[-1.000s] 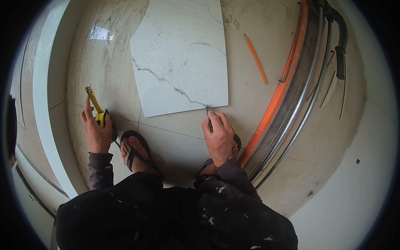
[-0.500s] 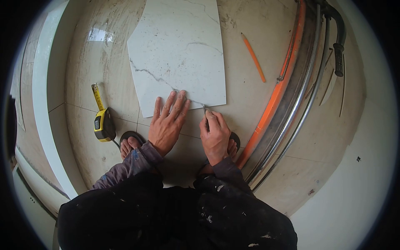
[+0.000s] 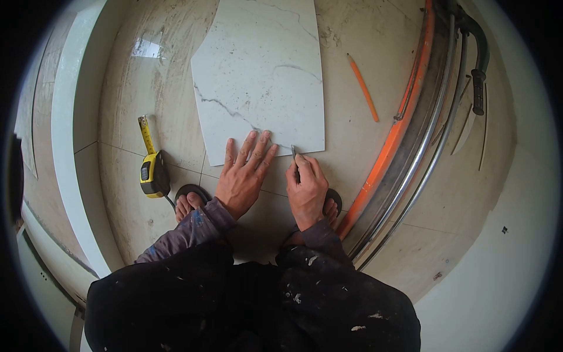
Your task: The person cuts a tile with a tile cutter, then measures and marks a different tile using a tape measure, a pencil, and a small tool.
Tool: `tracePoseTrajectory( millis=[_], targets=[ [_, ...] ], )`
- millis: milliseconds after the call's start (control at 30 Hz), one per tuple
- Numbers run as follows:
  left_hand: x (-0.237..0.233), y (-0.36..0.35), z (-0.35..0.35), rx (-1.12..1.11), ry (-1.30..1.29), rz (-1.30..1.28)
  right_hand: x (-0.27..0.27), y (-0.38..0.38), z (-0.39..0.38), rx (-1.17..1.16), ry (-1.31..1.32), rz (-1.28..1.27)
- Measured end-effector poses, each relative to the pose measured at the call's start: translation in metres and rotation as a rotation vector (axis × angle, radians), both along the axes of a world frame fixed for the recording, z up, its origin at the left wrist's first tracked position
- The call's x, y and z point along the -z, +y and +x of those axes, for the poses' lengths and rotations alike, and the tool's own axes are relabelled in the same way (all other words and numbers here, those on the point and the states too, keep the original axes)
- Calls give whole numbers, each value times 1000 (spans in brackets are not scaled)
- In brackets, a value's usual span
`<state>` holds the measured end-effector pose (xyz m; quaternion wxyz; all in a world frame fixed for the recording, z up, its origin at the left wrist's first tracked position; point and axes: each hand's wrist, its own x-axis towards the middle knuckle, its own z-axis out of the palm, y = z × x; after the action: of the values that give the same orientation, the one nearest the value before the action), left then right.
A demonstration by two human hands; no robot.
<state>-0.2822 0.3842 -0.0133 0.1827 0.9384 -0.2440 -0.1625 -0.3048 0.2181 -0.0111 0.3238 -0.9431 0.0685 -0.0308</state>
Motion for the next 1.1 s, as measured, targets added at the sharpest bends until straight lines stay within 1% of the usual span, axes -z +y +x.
tracePoseTrajectory(
  millis=[167,267,433,633,1100],
  targets=[
    [-1,0,1,2,11,-6,-4,-4,-5,44,-32,66],
    [-3,0,1,1,20,-15,-7,-6,-6,117,-56,119],
    [-1,-1,1,-3,5,-16,12,-6,-9,150,36,183],
    [0,-1,1,-2,-7,-17,21,-5,-9,94,-41,142],
    [0,-2,1,-10,-4,-23,20,-2,-5,61,-76,100]
  ],
)
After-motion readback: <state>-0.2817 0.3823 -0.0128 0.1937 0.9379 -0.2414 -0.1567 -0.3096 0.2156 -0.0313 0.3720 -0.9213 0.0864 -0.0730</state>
